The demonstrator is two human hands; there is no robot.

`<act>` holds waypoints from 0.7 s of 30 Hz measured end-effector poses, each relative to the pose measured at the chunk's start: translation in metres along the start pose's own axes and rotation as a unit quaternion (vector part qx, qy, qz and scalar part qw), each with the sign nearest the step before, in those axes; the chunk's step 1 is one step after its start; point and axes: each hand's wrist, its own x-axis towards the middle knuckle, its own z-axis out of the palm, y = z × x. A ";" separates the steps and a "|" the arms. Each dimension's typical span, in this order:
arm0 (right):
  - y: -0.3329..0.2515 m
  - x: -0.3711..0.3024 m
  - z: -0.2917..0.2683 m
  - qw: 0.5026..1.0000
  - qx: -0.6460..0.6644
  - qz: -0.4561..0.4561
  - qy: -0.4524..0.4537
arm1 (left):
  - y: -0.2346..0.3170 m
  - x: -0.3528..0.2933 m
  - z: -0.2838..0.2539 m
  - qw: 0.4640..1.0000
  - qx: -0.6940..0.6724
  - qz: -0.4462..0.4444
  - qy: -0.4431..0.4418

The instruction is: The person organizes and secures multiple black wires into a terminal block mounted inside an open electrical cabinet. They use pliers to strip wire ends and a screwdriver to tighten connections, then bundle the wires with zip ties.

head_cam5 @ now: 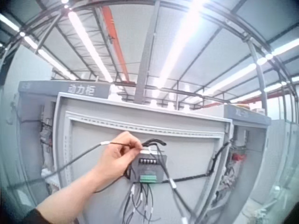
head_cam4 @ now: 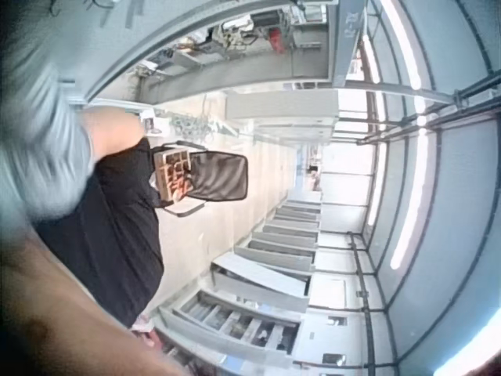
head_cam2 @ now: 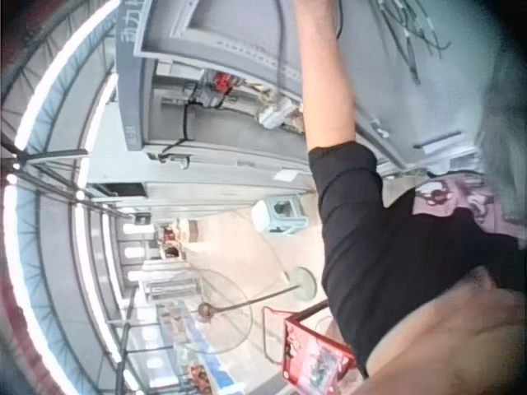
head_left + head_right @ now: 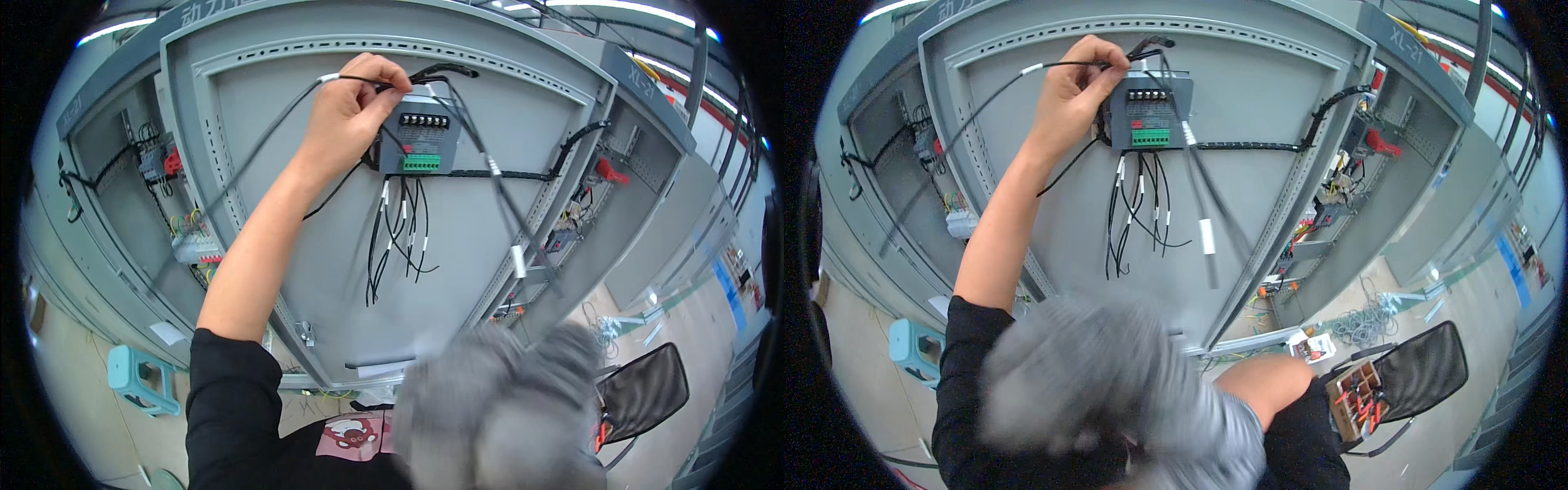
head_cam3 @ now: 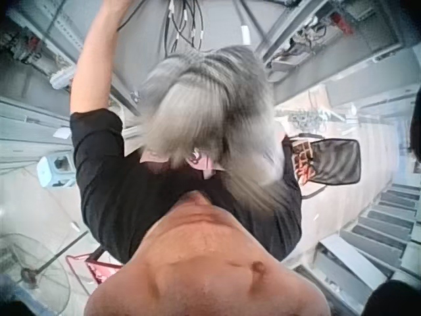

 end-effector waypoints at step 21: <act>-0.008 0.040 0.007 0.991 0.039 0.020 -0.126 | 0.000 -0.001 -0.005 0.997 -0.043 -0.057 0.018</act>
